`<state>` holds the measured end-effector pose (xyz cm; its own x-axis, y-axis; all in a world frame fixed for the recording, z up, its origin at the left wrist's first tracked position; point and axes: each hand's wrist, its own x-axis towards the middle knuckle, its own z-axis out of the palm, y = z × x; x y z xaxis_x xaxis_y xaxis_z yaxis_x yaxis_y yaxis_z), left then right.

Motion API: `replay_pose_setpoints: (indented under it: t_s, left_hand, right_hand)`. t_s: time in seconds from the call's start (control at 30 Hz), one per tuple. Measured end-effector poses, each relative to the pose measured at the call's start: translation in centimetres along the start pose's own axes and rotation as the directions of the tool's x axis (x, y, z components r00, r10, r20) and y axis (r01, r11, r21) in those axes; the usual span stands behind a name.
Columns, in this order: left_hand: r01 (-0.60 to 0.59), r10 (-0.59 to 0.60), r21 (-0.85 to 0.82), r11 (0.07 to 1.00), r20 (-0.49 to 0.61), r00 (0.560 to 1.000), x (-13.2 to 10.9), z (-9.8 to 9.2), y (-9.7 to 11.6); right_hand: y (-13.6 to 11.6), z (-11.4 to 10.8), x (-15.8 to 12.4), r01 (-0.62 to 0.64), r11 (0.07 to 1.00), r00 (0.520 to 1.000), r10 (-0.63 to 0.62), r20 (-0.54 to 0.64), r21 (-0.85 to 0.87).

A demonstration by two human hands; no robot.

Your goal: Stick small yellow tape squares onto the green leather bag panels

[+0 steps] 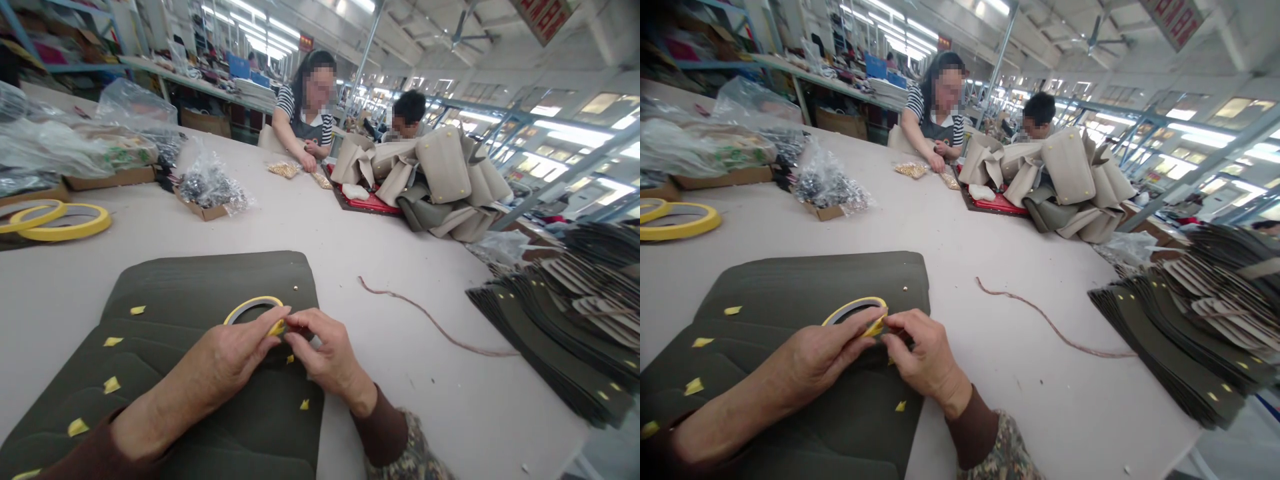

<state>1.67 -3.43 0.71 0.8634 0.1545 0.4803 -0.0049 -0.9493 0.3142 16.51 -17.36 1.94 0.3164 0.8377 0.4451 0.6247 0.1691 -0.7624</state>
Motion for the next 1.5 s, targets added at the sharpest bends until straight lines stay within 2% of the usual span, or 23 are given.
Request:
replay_pose_setpoints:
  t_s: [0.2, 0.37, 0.43, 0.5, 0.57, 0.63, 0.73, 0.8, 0.87, 0.97, 1.03, 1.13, 1.23, 1.37, 1.43, 1.5]
  left_hand:
    - [0.026, -0.026, 0.010, 1.000, 0.042, 0.999, -0.3, 0.0, 0.6]
    - [0.057, -0.057, -0.006, 0.998, 0.049, 0.997, -0.2, 0.0, 0.7]
    - [0.053, -0.052, -0.008, 0.999, 0.050, 0.997, -0.1, 0.0, 0.7]
    - [0.046, -0.046, -0.005, 0.999, 0.045, 0.998, 0.1, 0.1, 0.9]
    - [0.037, -0.037, 0.013, 0.999, 0.000, 0.999, 0.2, 0.1, 1.2]
    - [0.018, -0.016, 0.033, 0.999, -0.070, 0.997, 0.3, 0.0, 1.7]
    - [-0.025, 0.029, 0.030, 0.999, -0.110, 0.993, 0.2, -0.1, 2.6]
    - [-0.038, 0.040, 0.025, 0.999, -0.081, 0.996, 0.1, 0.0, 3.0]
    - [-0.016, 0.017, 0.059, 0.998, -0.024, 1.000, -0.1, 0.3, 3.1]
    - [0.057, -0.077, 0.175, 0.983, 0.115, 0.990, 0.0, 0.7, 2.8]
    - [0.091, -0.145, 0.242, 0.966, 0.212, 0.967, 0.1, 0.8, 2.6]
    - [0.109, -0.187, 0.266, 0.958, 0.287, 0.939, 0.4, 0.9, 2.5]
    - [0.110, -0.184, 0.243, 0.964, 0.307, 0.934, 0.5, 0.9, 2.6]
    - [0.135, -0.200, 0.220, 0.966, 0.307, 0.931, 0.6, 0.8, 2.5]
    - [0.145, -0.206, 0.212, 0.966, 0.304, 0.930, 0.6, 0.7, 2.5]
    - [0.144, -0.204, 0.210, 0.967, 0.301, 0.931, 0.6, 0.7, 2.5]
  right_hand:
    - [0.6, 0.9, -0.2, 0.114, 0.988, 0.993, -0.115, 0.001, -0.104]
    - [0.8, 1.2, -0.3, 0.199, 0.945, 0.974, -0.219, -0.052, -0.262]
    - [0.6, 1.1, -0.3, 0.192, 0.931, 0.976, -0.215, -0.042, -0.310]
    - [0.1, 1.1, -0.4, 0.102, 0.951, 0.991, -0.123, -0.056, -0.292]
    - [-0.5, 1.2, -0.4, -0.094, 0.982, 0.992, 0.077, -0.104, -0.164]
    - [-0.8, 1.5, -0.3, -0.328, 0.942, 0.937, 0.334, -0.105, 0.067]
    - [-0.2, 1.4, 0.2, -0.553, 0.757, 0.801, 0.598, -0.028, 0.349]
    - [0.8, 0.7, 0.5, -0.621, 0.666, 0.733, 0.681, 0.003, 0.413]
    - [1.9, -0.2, 0.6, -0.682, 0.611, 0.685, 0.726, 0.058, 0.402]
    - [3.1, -1.4, 0.3, -0.737, 0.589, 0.656, 0.741, 0.141, 0.332]
    - [3.3, -1.7, 0.0, -0.736, 0.612, 0.667, 0.729, 0.153, 0.289]
    - [3.1, -1.5, -0.3, -0.711, 0.674, 0.702, 0.699, 0.138, 0.201]
    - [2.6, -1.1, -0.3, -0.664, 0.744, 0.747, 0.655, 0.112, 0.073]
    - [2.2, -0.6, -0.2, -0.489, 0.860, 0.864, 0.501, 0.056, -0.146]
    - [2.1, -0.3, -0.2, -0.397, 0.886, 0.910, 0.415, 0.028, -0.238]
    - [2.2, -0.1, -0.1, -0.348, 0.890, 0.929, 0.369, 0.015, -0.295]
